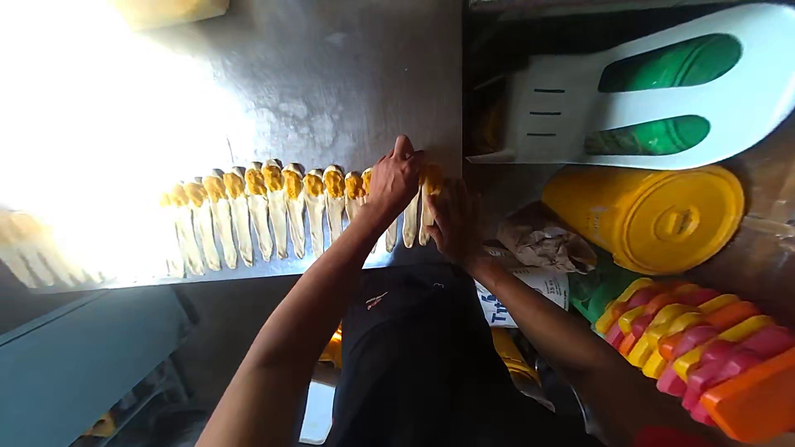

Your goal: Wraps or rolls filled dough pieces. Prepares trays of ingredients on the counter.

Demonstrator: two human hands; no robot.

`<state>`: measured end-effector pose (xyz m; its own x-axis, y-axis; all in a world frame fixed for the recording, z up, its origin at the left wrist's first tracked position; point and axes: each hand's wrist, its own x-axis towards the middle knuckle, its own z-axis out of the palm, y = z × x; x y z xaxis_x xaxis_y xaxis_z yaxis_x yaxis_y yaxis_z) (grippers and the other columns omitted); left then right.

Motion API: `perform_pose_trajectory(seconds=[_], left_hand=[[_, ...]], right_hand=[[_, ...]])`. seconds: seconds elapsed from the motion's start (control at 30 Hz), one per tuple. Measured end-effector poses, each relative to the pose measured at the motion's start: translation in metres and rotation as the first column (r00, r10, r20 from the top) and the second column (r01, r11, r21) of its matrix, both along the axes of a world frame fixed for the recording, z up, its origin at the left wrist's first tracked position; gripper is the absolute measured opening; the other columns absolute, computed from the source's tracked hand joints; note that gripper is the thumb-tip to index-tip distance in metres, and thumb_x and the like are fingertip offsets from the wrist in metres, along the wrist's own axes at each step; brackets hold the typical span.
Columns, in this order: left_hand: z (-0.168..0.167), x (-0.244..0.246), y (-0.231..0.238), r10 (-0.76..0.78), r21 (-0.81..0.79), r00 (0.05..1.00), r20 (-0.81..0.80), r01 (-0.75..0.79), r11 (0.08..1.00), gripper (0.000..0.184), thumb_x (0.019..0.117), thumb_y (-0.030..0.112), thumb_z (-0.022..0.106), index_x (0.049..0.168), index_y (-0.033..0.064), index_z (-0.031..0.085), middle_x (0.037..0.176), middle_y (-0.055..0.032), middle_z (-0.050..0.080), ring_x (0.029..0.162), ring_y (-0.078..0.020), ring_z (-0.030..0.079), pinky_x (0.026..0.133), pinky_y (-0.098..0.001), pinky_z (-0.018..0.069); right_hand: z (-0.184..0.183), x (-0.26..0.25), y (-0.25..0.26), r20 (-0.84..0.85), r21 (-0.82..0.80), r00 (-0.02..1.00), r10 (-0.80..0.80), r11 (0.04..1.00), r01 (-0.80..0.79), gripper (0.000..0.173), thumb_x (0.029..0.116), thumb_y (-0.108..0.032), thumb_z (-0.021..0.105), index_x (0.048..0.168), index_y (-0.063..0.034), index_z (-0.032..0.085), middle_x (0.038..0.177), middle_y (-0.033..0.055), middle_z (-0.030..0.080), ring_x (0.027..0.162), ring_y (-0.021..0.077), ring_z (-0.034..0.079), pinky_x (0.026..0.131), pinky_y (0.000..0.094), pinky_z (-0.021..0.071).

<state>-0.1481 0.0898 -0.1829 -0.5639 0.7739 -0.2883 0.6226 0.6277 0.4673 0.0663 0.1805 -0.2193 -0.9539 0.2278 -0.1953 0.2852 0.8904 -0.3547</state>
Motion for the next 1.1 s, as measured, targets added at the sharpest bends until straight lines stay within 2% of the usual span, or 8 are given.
perform_pose_trajectory(seconds=[0.07, 0.13, 0.23, 0.57, 0.67, 0.83, 1.03, 1.1], left_hand=[[-0.002, -0.003, 0.012, -0.093, -0.070, 0.996, -0.017, 0.092, 0.993, 0.024, 0.1026, 0.019, 0.054, 0.117, 0.0146, 0.073, 0.130, -0.0140, 0.059, 0.095, -0.0310, 0.068, 0.077, -0.0487, 0.0591], [-0.003, 0.000, 0.018, -0.144, -0.107, 0.989, -0.027, 0.141, 0.984, 0.024, 0.1018, 0.017, 0.054, 0.115, 0.0132, 0.073, 0.130, -0.0138, 0.058, 0.095, -0.0312, 0.068, 0.076, -0.0483, 0.0588], [-0.004, 0.005, 0.024, -0.132, -0.115, 0.991, 0.005, 0.132, 0.985, 0.022, 0.1029, 0.018, 0.053, 0.112, 0.0102, 0.071, 0.133, -0.0141, 0.057, 0.092, -0.0319, 0.069, 0.074, -0.0498, 0.0600], [-0.004, 0.001, 0.018, -0.207, -0.039, 0.976, 0.072, 0.210, 0.977, 0.021, 0.1031, 0.016, 0.055, 0.119, 0.0117, 0.068, 0.123, -0.0106, 0.065, 0.100, -0.0318, 0.070, 0.080, -0.0541, 0.0595], [-0.005, 0.004, 0.011, -0.213, 0.056, 0.977, 0.028, 0.211, 0.976, 0.016, 0.1014, 0.016, 0.058, 0.108, 0.0084, 0.071, 0.113, -0.0107, 0.067, 0.096, -0.0301, 0.070, 0.080, -0.0516, 0.0597], [-0.020, 0.034, -0.028, -0.226, 0.318, 0.947, -0.227, 0.292, 0.902, 0.018, 0.1017, 0.008, 0.056, 0.103, 0.0051, 0.074, 0.108, -0.0135, 0.070, 0.098, -0.0288, 0.070, 0.084, -0.0428, 0.0596], [-0.044, 0.069, -0.056, -0.318, 0.101, 0.893, -0.319, 0.366, 0.925, 0.026, 0.0993, 0.003, 0.051, 0.115, 0.0065, 0.071, 0.133, -0.0088, 0.063, 0.101, -0.0278, 0.066, 0.076, -0.0425, 0.0543], [-0.040, 0.071, -0.057, -0.287, 0.093, 0.913, -0.290, 0.325, 0.941, 0.027, 0.0992, 0.003, 0.051, 0.115, 0.0086, 0.072, 0.134, -0.0076, 0.063, 0.100, -0.0273, 0.066, 0.075, -0.0427, 0.0537]], right_hand=[[0.008, 0.003, 0.006, -0.102, -0.036, 0.995, -0.012, 0.999, 0.009, 0.047, 0.1044, -0.048, 0.050, 0.148, -0.0313, 0.056, 0.170, 0.0088, 0.027, 0.159, 0.0348, 0.013, 0.123, 0.0718, 0.0109], [0.019, -0.006, 0.015, -0.216, -0.073, 0.970, -0.112, 0.992, 0.098, 0.029, 0.1024, -0.033, 0.059, 0.122, -0.0190, 0.075, 0.152, 0.0089, 0.055, 0.148, 0.0327, 0.041, 0.122, 0.0621, 0.0299], [0.027, -0.047, 0.036, -0.152, -0.199, 0.937, -0.316, 0.938, 0.284, 0.033, 0.1001, -0.012, 0.058, 0.131, -0.0097, 0.069, 0.138, 0.0154, 0.062, 0.128, 0.0299, 0.060, 0.104, 0.0464, 0.0536], [0.012, -0.089, 0.069, -0.011, -0.445, 0.969, -0.248, 0.869, 0.217, 0.017, 0.0930, -0.017, 0.073, 0.107, -0.0071, 0.071, 0.110, 0.0106, 0.069, 0.106, 0.0251, 0.067, 0.095, 0.0481, 0.0551], [0.009, -0.074, 0.050, -0.198, -0.349, 0.918, -0.344, 0.900, 0.262, 0.010, 0.0956, -0.013, 0.068, 0.101, -0.0071, 0.073, 0.106, 0.0099, 0.071, 0.101, 0.0229, 0.069, 0.090, 0.0436, 0.0572], [-0.001, -0.033, 0.009, -0.439, -0.152, 0.840, -0.318, 0.948, 0.279, 0.011, 0.0955, -0.010, 0.067, 0.101, -0.0054, 0.076, 0.108, 0.0145, 0.070, 0.106, 0.0285, 0.067, 0.093, 0.0431, 0.0567], [-0.019, 0.003, -0.020, -0.287, -0.078, 0.927, -0.241, 0.970, 0.229, 0.028, 0.0954, -0.010, 0.066, 0.122, -0.0138, 0.073, 0.143, 0.0124, 0.059, 0.141, 0.0348, 0.047, 0.114, 0.0548, 0.0413], [-0.007, -0.003, -0.016, -0.255, -0.116, 0.929, -0.267, 0.963, 0.245, 0.029, 0.0930, -0.004, 0.065, 0.118, -0.0155, 0.076, 0.141, 0.0105, 0.061, 0.141, 0.0329, 0.047, 0.114, 0.0535, 0.0410]])
